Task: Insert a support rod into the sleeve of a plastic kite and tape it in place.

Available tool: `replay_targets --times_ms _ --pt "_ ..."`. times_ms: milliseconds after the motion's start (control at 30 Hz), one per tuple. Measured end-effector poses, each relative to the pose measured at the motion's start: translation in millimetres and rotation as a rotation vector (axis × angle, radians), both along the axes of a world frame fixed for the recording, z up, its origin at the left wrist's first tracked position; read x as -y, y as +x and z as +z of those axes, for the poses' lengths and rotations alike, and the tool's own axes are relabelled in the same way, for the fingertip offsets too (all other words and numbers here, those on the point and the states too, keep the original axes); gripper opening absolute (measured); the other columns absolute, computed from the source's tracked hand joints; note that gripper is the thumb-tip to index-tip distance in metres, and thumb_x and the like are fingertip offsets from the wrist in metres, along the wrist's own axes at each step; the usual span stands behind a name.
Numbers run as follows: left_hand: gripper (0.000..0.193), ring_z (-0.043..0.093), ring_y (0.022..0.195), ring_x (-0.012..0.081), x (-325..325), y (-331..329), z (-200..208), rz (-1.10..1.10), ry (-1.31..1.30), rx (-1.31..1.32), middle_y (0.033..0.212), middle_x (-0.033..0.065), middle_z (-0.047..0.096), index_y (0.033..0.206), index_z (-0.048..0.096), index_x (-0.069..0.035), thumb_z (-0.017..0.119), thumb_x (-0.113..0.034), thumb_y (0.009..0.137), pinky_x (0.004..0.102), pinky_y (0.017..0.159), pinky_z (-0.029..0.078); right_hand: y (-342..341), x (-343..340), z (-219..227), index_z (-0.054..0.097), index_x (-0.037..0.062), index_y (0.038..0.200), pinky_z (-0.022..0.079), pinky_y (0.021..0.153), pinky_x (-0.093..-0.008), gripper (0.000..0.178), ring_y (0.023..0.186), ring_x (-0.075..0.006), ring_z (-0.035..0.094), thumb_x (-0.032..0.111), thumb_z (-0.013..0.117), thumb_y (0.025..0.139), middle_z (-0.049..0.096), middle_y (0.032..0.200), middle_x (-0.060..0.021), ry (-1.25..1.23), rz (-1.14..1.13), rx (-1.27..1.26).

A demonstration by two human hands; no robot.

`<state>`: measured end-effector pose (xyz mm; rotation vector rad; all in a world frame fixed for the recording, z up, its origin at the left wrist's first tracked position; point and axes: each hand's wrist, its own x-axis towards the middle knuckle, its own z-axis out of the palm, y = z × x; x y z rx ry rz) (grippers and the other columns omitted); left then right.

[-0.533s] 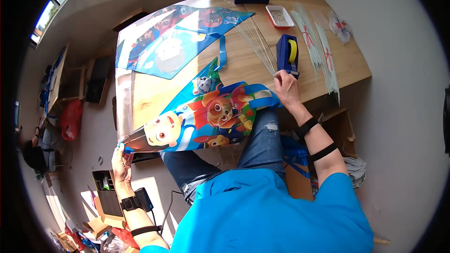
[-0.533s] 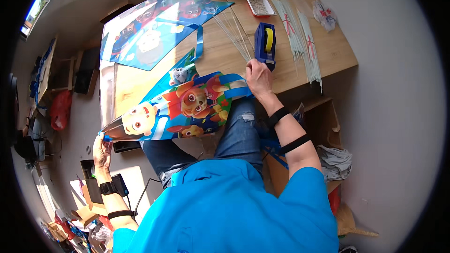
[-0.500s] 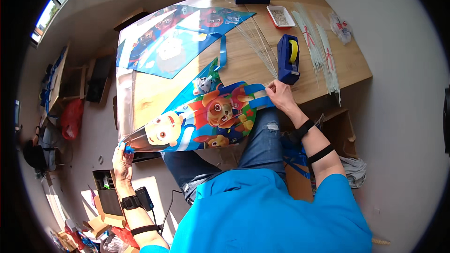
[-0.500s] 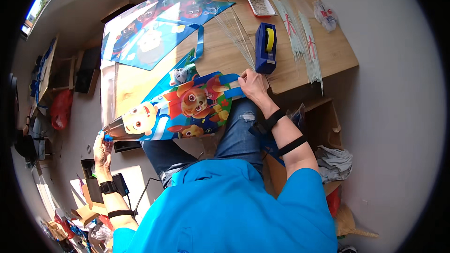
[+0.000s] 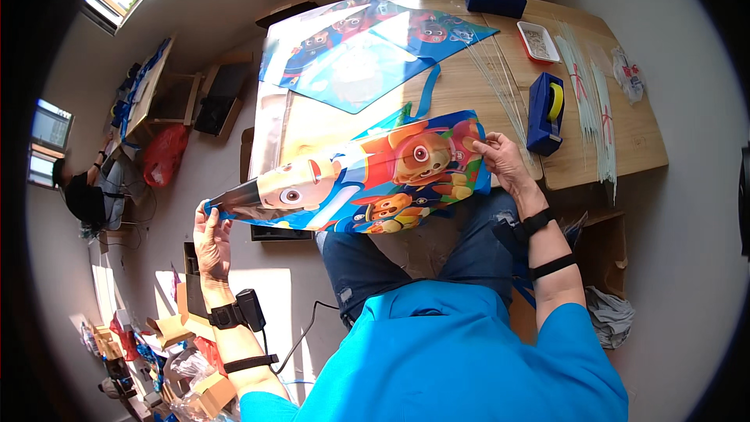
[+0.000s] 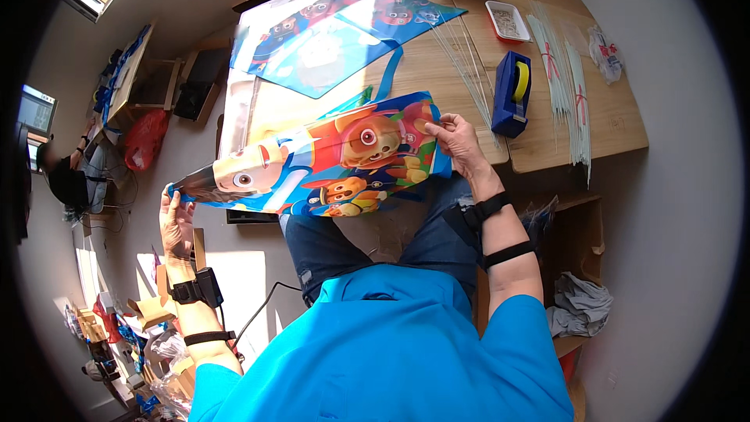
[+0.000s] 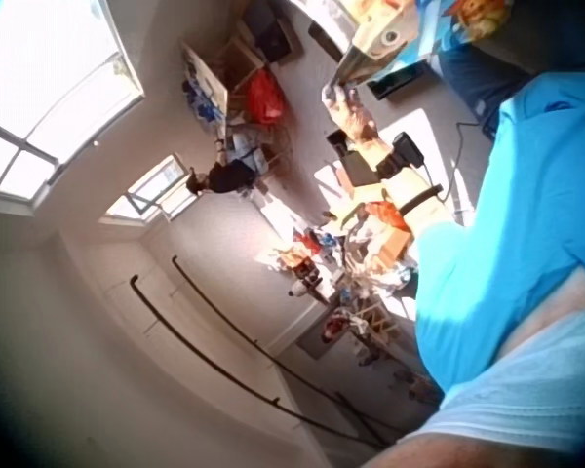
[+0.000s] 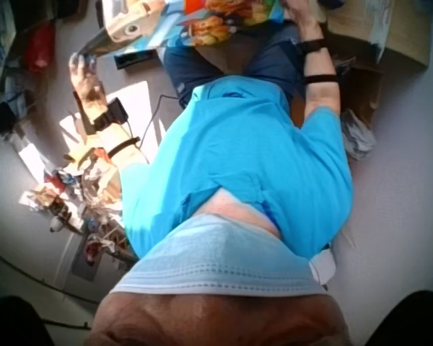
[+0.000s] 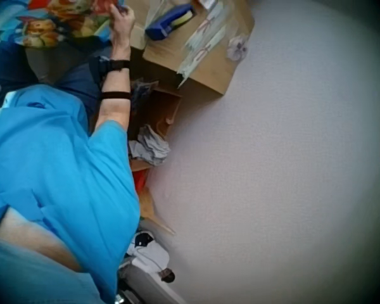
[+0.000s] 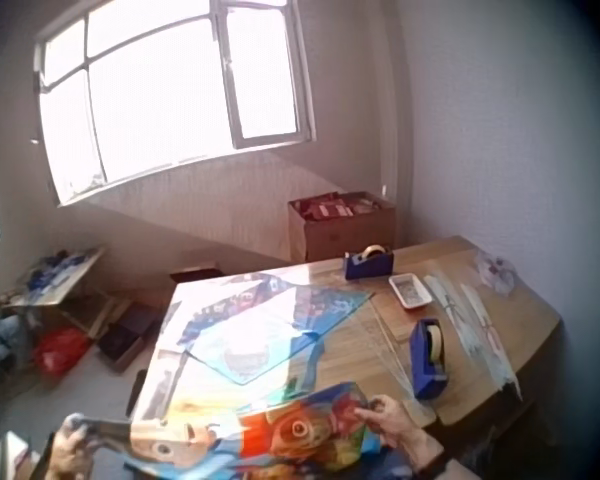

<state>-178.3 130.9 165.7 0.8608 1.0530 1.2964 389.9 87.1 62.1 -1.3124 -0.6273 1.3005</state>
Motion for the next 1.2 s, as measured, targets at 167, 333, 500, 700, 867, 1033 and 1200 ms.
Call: replay_targets --times_ms 167,333,500,700,867,1033,1200 --pt "0.053 0.06 0.1 0.0104 -31.3 31.3 62.2 -0.153 0.21 -0.348 0.109 0.0046 0.068 0.138 0.049 -0.01 0.067 -0.005 0.088 0.0274 0.099 0.042 28.7 -23.6 150.5 0.047 0.0032 0.123 0.03 0.042 -0.0157 0.049 0.052 -0.0005 0.045 0.011 0.075 0.083 0.065 0.086 -0.0031 0.251 0.016 0.199" --pt "0.045 0.056 0.101 0.0069 -152.4 75.9 91.2 -0.227 0.216 -0.599 0.114 -0.0038 0.065 0.13 0.059 -0.019 0.072 -0.021 0.087 0.0283 0.094 0.04 86.0 -127.0 199.4 0.045 0.003 0.13 0.04 0.046 -0.0172 0.052 0.059 -0.0061 0.059 0.011 0.072 0.086 0.069 0.091 -0.0068 0.222 -0.085 0.497" --pt "0.035 0.055 0.091 0.0034 -237.0 117.4 195.7 -0.047 0.6 -0.482 0.103 -0.0042 0.066 0.12 0.066 -0.016 0.073 -0.018 0.086 0.0209 0.084 0.038 103.8 -180.6 313.7 0.045 0.0012 0.128 0.053 0.058 -0.021 0.05 0.079 -0.0175 0.071 0.013 0.071 0.086 0.069 0.095 -0.0087 0.54 -0.353 0.346" --pt "0.022 0.057 0.095 0.0055 -186.2 82.3 231.6 -0.136 0.903 -0.494 0.099 -0.0015 0.067 0.109 0.069 -0.009 0.07 -0.011 0.087 0.0212 0.089 0.042 112.6 -138.6 338.9 0.049 0.0024 0.123 0.053 0.066 -0.0204 0.044 0.083 -0.0157 0.069 0.013 0.07 0.086 0.068 0.101 -0.0074 0.823 -0.267 0.363" --pt "0.018 0.058 0.087 0.0059 -151.4 65.8 116.0 -0.197 0.599 -0.571 0.096 -0.0017 0.066 0.105 0.069 -0.007 0.068 -0.005 0.088 0.0197 0.08 0.045 92.1 -68.5 192.8 0.053 0.0056 0.121 0.049 0.063 -0.0197 0.043 0.07 -0.0076 0.063 0.014 0.073 0.084 0.067 0.095 -0.0005 0.442 -0.163 0.335" --pt "0.026 0.058 0.09 0.0092 -96.9 78.4 -35.7 -0.213 0.377 -0.915 0.097 0.0014 0.066 0.108 0.065 -0.004 0.068 0.001 0.083 0.0217 0.08 0.047 79.3 -5.1 27.6 0.043 0.0053 0.134 0.047 0.061 -0.0205 0.06 0.071 -0.0093 0.063 0.002 0.07 0.081 0.065 0.096 -0.0006 0.147 -0.151 0.237" --pt "0.05 0.058 0.095 0.0146 -52.7 76.0 -160.2 -0.291 0.036 -0.796 0.1 0.008 0.06 0.122 0.055 -0.005 0.066 0.004 0.075 0.0276 0.087 0.05 73.1 40.9 -45.8 0.035 0.0045 0.141 0.047 0.072 -0.0204 0.077 0.095 -0.0123 0.06 -0.012 0.062 0.07 0.062 0.114 -0.005 -0.146 -0.022 0.375"
